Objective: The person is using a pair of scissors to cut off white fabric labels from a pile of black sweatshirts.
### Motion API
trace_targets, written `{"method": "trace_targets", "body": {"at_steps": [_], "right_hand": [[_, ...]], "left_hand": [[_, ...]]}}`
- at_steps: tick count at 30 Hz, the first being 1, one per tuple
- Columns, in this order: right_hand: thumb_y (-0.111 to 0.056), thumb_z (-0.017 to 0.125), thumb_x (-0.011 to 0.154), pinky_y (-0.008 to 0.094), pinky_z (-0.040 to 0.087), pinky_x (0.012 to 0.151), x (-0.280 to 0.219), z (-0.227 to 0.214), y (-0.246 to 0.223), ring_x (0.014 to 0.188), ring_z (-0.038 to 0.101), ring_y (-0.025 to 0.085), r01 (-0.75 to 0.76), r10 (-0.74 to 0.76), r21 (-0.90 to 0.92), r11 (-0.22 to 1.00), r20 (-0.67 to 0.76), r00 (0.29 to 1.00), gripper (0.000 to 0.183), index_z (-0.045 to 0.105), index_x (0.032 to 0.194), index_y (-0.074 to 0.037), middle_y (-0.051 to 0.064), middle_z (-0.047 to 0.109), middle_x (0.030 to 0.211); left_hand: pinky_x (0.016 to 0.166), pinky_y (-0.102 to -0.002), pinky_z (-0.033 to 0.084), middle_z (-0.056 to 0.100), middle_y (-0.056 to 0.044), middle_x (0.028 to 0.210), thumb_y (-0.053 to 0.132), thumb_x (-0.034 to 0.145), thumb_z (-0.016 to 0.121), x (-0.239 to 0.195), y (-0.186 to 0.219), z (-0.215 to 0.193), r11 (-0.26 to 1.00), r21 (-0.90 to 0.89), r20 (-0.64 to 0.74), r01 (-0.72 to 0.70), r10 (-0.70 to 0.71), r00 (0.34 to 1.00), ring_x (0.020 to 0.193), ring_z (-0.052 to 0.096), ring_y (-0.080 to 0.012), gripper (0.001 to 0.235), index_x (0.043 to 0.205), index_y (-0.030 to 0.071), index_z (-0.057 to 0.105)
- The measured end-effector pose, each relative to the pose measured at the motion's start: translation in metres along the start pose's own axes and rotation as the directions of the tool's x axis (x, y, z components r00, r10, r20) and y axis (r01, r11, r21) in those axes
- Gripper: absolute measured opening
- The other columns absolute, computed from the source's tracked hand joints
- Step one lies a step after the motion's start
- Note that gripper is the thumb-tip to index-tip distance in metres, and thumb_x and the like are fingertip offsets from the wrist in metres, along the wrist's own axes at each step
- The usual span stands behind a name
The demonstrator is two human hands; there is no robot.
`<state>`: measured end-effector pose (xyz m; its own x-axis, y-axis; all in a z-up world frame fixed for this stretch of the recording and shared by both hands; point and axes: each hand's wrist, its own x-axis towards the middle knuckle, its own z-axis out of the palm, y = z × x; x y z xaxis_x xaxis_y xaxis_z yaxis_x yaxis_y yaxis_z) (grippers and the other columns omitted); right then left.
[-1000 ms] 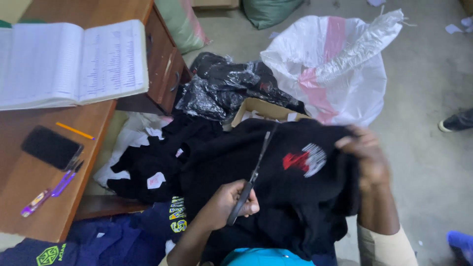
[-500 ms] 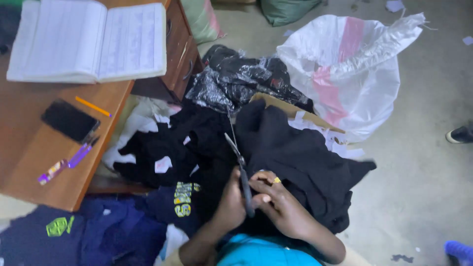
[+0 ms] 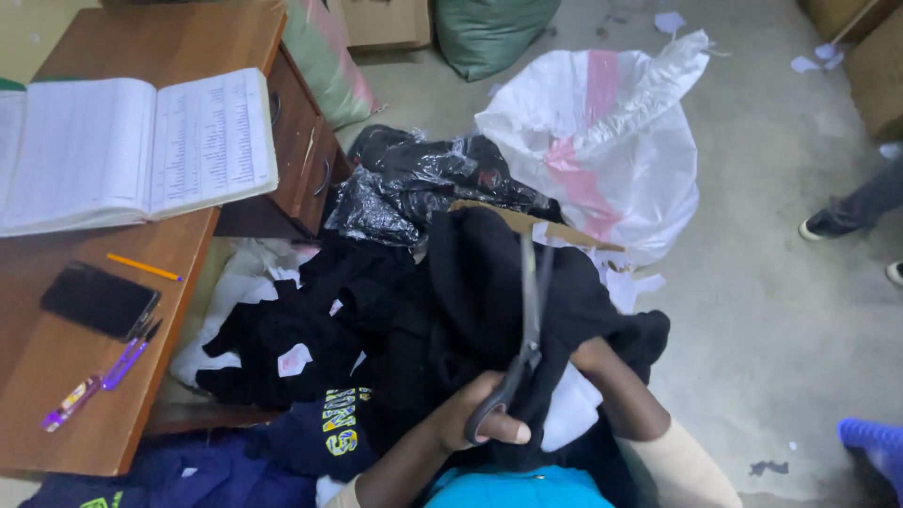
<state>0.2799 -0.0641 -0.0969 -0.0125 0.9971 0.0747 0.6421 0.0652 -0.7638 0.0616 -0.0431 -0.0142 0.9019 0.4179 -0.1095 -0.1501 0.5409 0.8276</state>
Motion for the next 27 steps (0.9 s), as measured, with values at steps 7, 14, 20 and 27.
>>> {"method": "trace_targets", "body": {"at_steps": [7,14,20,27], "right_hand": [[-0.013,0.061,0.094,0.051,0.054,0.070,0.012,0.011,0.059,0.079,0.069,0.042,0.168,-0.165,-0.064,0.984,0.048,0.985,0.021,0.072,0.104,0.003,0.025,0.074,0.090],[-0.010,0.059,0.095,0.057,0.055,0.066,0.005,0.022,0.108,0.077,0.068,0.050,0.338,-0.320,-0.103,0.935,0.160,0.934,0.022,0.069,0.107,0.006,0.031,0.072,0.088],[-0.008,0.056,0.096,0.062,0.055,0.062,0.010,0.006,0.147,0.075,0.068,0.056,0.463,-0.425,-0.183,0.867,0.211,0.880,0.023,0.067,0.109,0.008,0.037,0.069,0.086],[-0.021,0.066,0.096,0.053,0.063,0.069,0.003,-0.067,-0.063,0.091,0.073,0.044,0.540,-0.547,-0.282,0.793,0.064,0.835,0.019,0.075,0.109,-0.012,0.014,0.074,0.104]], "left_hand": [[0.079,-0.033,0.046,0.069,-0.008,0.099,0.013,0.067,0.084,-0.022,0.017,-0.045,0.891,0.330,-0.401,-0.312,0.432,0.808,0.085,0.061,-0.0188,0.043,0.105,0.002,0.070],[0.088,-0.035,0.050,0.069,-0.017,0.095,0.005,0.060,0.096,0.001,-0.038,-0.051,0.924,0.092,-0.505,-0.372,0.365,0.782,0.097,0.067,-0.0260,0.048,0.099,-0.008,0.070],[0.088,-0.036,0.050,0.071,-0.015,0.095,0.007,0.062,0.095,0.026,-0.008,-0.039,0.897,0.144,-0.525,-0.417,0.427,0.736,0.096,0.067,-0.0245,0.042,0.096,-0.003,0.073],[0.076,-0.030,0.047,0.064,-0.009,0.088,0.010,0.075,0.090,0.033,-0.008,-0.072,0.811,0.433,-0.718,-0.393,0.574,0.393,0.085,0.060,-0.0179,0.034,0.102,0.001,0.071]]}}
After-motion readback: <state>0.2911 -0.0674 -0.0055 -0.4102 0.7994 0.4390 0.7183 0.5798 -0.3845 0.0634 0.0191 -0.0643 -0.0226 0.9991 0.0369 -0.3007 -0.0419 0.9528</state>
